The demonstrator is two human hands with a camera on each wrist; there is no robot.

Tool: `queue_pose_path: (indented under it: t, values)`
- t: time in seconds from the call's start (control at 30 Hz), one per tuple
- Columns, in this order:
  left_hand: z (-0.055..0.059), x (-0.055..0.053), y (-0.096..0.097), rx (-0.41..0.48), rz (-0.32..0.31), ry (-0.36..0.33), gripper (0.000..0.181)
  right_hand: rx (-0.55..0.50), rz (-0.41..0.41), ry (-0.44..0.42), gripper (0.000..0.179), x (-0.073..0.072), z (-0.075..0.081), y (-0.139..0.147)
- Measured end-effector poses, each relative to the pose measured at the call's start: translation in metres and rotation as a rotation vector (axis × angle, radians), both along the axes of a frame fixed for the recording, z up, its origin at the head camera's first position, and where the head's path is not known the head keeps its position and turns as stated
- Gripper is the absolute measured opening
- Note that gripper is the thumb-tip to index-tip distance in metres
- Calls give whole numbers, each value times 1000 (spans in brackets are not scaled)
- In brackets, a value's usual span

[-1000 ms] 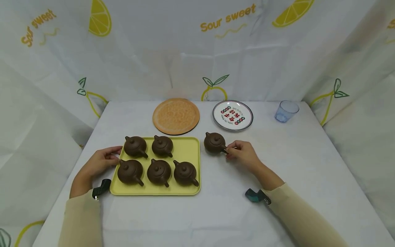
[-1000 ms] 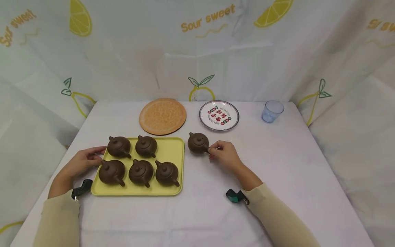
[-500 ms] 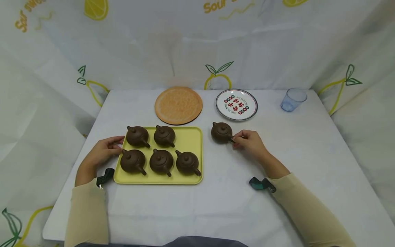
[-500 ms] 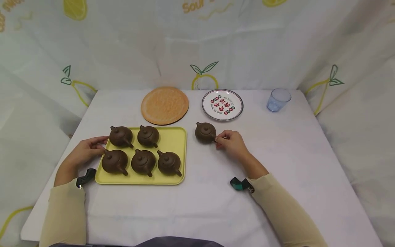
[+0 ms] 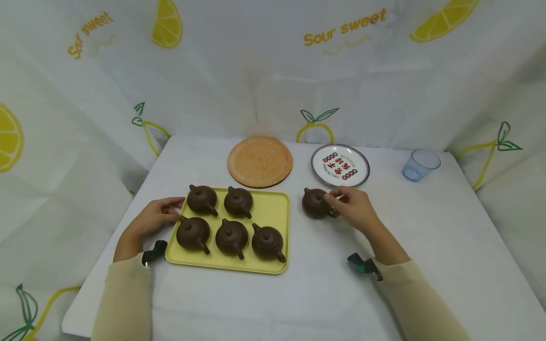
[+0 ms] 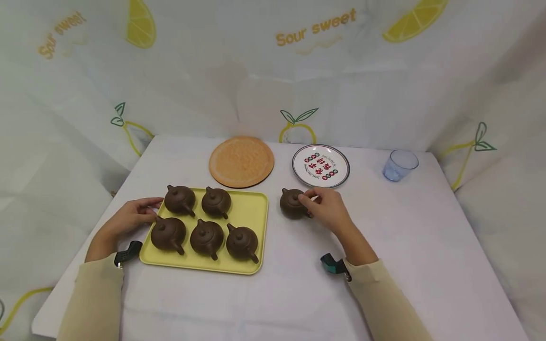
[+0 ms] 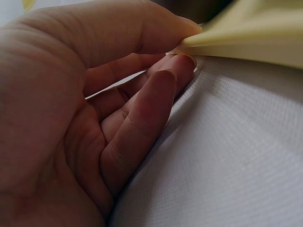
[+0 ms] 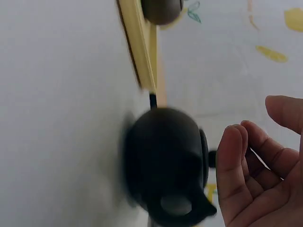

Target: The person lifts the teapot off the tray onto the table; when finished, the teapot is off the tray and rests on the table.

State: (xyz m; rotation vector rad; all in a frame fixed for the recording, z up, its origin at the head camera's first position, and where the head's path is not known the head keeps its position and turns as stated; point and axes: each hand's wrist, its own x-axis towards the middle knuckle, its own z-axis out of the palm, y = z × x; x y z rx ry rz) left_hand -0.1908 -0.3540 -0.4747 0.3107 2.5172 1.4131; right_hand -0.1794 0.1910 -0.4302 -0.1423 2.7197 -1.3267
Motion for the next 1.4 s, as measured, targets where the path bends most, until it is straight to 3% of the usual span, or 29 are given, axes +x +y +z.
queue_pose_path:
  t: [0.27, 0.67, 0.87, 1.03, 1.27, 1.4]
  values:
    - [-4, 0, 2, 25, 14, -9, 56, -124, 213, 24, 22, 17, -3, -59]
    - [-1, -3, 2, -32, 34, -5, 56, -188, 444, -67, 17, 59, -24, -79]
    - [-3, -3, 2, -26, 26, -13, 56, -144, 474, -25, 12, 68, -28, -86]
    - [-3, -1, 3, -33, 36, -25, 56, -155, 441, -36, 10, 74, -30, -88]
    - [0, 0, 5, -24, 43, -38, 56, -282, 378, -225, 14, 82, -27, -88]
    - [0, 0, 4, -41, 36, -30, 56, -316, 370, -257, 14, 86, -26, -87]
